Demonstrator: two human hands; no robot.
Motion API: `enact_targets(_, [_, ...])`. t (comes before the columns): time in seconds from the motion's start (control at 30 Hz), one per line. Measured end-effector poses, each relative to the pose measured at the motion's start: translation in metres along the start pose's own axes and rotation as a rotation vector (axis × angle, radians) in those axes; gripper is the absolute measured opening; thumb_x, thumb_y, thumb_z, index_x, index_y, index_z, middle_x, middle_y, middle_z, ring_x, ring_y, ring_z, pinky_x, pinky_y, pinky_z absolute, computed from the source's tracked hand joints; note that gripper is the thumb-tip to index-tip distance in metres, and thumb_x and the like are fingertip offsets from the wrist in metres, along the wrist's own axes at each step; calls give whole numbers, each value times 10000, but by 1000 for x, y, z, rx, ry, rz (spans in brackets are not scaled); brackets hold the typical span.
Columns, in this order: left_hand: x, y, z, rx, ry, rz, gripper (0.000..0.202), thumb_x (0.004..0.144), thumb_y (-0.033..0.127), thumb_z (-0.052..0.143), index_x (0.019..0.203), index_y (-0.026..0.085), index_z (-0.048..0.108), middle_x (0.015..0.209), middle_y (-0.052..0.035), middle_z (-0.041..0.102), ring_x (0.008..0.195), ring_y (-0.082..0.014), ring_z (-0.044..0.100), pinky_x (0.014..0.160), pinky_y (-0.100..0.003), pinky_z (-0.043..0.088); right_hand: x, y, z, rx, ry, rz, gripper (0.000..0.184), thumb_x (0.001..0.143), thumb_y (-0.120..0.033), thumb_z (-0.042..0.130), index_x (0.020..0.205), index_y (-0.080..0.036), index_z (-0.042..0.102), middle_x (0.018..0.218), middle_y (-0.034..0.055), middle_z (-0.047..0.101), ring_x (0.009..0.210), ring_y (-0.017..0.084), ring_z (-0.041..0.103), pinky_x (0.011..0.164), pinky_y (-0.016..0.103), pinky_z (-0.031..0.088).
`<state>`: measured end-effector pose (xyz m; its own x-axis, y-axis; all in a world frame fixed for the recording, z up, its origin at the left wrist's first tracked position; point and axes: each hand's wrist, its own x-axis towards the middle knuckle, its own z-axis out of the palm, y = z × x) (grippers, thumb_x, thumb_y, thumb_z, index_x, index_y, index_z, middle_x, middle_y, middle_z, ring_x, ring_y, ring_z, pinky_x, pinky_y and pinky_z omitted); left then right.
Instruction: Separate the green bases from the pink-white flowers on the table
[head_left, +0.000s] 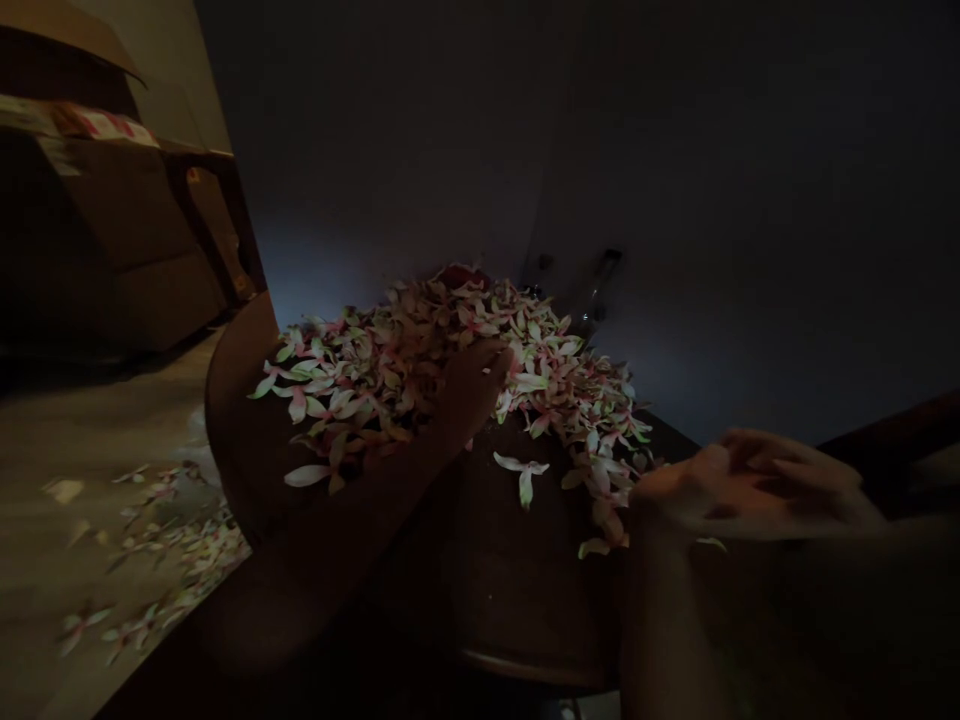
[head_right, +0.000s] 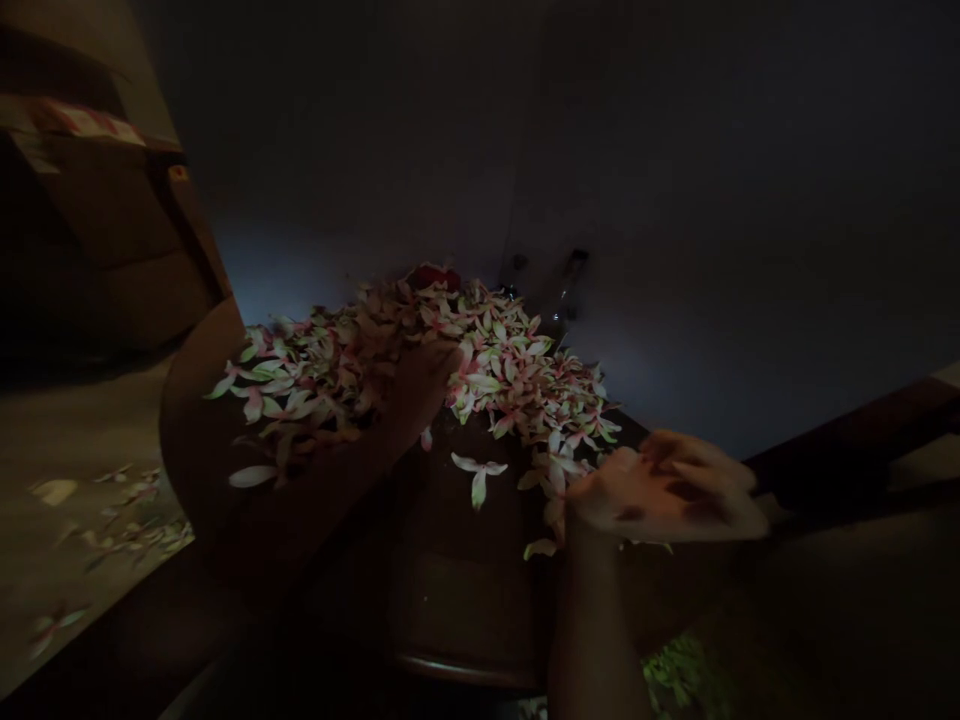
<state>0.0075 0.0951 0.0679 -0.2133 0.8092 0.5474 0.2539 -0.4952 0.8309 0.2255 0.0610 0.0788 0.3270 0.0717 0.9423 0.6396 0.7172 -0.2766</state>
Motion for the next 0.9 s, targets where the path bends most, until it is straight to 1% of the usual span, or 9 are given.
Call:
enact_targets(0.03, [-2, 3, 1, 46, -20, 57, 297, 933, 411, 526, 967, 180, 710, 913, -46, 729, 825, -174, 651, 768, -264, 498, -2, -8, 5, 27, 54, -45, 250, 860, -445, 517, 1075, -332, 455, 875, 44, 468, 745, 251, 506, 618, 417, 436])
enact_targets(0.07, [-4, 5, 2, 81, -41, 105, 293, 942, 396, 522, 997, 184, 716, 954, -46, 740, 849, -175, 661, 798, -264, 493, -4, -16, 10, 52, 35, -50, 223, 858, -412, 559, 1031, -303, 470, 840, 33, 478, 715, 228, 510, 626, 396, 438])
enact_targets(0.1, [-6, 7, 3, 106, -61, 140, 288, 950, 381, 518, 1021, 187, 719, 976, -43, 748, 860, -173, 670, 815, -261, 490, -7, -23, 14, 67, -77, -12, 189, 868, -381, 580, 995, -276, 488, 816, 26, 500, 697, 208, 521, 635, 373, 442])
enact_targets(0.2, [-13, 12, 7, 149, -147, 193, 262, 953, 335, 528, 1040, 195, 732, 994, -37, 761, 895, -167, 687, 845, -245, 486, -15, -33, 23, 48, -631, 180, 132, 933, -366, 557, 954, -237, 541, 801, 9, 581, 670, 161, 554, 648, 313, 439])
enact_targets(0.23, [-15, 13, 9, 154, -177, 205, 245, 947, 310, 539, 1034, 195, 737, 990, -34, 764, 911, -167, 690, 854, -240, 485, -16, -33, 24, 57, -748, 200, 143, 943, -378, 555, 938, -235, 556, 787, 0, 592, 660, 152, 557, 646, 302, 433])
enact_targets(0.3, [-18, 14, 12, 151, -226, 230, 226, 931, 255, 554, 1034, 194, 745, 995, -32, 769, 933, -166, 694, 874, -240, 487, -18, -30, 26, 90, -858, 229, 179, 959, -395, 538, 895, -231, 570, 750, -13, 595, 649, 143, 560, 645, 291, 423])
enact_targets(0.53, [-25, 14, 19, 14, -340, 229, 282, 929, 236, 550, 1138, 235, 740, 1112, -30, 764, 1008, -172, 708, 922, -264, 513, -19, -12, 28, 168, -697, 449, 241, 892, -454, 637, 876, -235, 538, 762, -14, 602, 684, 162, 578, 667, 295, 450])
enact_targets(0.7, [-23, 14, 18, -50, -326, 120, 252, 885, 237, 613, 1091, 231, 759, 1103, -24, 767, 1019, -184, 713, 941, -279, 524, -21, -6, 29, 235, -699, 466, 240, 861, -448, 681, 914, -234, 586, 805, 3, 625, 727, 174, 595, 685, 301, 469])
enact_targets(0.9, [-19, 12, 18, -99, -331, 93, 235, 873, 260, 642, 1065, 217, 769, 1081, -30, 773, 1004, -186, 719, 917, -280, 531, -20, -8, 29, 302, -697, 507, 189, 864, -399, 687, 906, -228, 619, 788, -8, 622, 721, 160, 590, 687, 286, 460])
